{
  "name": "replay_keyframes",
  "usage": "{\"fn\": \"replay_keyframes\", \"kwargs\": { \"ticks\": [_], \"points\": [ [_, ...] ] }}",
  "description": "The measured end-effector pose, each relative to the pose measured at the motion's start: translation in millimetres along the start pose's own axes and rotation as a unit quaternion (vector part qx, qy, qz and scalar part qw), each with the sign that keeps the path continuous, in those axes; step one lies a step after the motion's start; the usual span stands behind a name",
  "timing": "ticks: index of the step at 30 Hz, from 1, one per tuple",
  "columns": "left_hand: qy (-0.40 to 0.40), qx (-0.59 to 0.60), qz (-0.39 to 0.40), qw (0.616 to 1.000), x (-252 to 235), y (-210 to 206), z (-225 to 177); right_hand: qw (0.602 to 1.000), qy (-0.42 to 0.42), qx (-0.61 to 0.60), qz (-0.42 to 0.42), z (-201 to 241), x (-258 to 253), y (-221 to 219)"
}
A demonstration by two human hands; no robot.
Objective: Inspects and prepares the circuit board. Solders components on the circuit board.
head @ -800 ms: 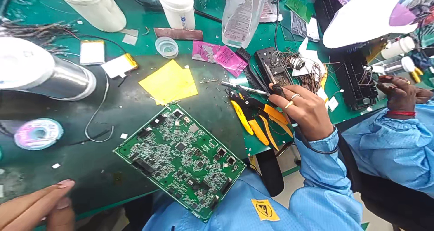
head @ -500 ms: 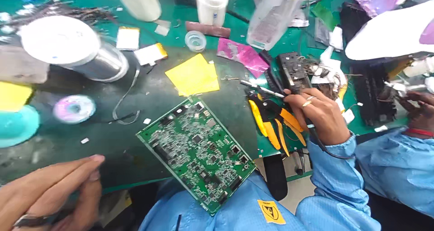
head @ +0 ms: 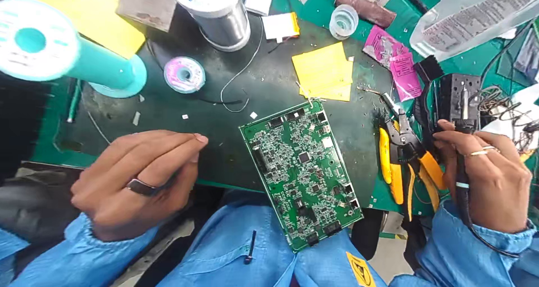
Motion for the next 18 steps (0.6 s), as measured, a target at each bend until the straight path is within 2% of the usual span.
{"fn": "replay_keyframes", "kwargs": {
  "ticks": [6,11,18],
  "points": [
    [0.006,0.015,0.021,1.000,-1.1,-7.1,5.1,0.995,0.014,-0.095,-0.009,-8.6,-2.1,1.8],
    [0.011,0.025,0.031,0.999,-4.0,-9.8,10.7,0.998,-0.005,-0.035,-0.046,-9.7,0.3,1.2],
    [0.016,0.072,0.063,0.995,-2.5,-25.9,15.4,0.998,0.036,0.022,-0.047,9.2,-9.3,11.2]
  ]
}}
Point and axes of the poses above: each hand's wrist, its own x-axis away from the middle knuckle, its own y-axis out of the back of the hand, z = x × y, the point moved 6 cm from there along -x, towards the middle knuckle, and after that the axes turned 6 degrees about -y, right-handed, at the moved point
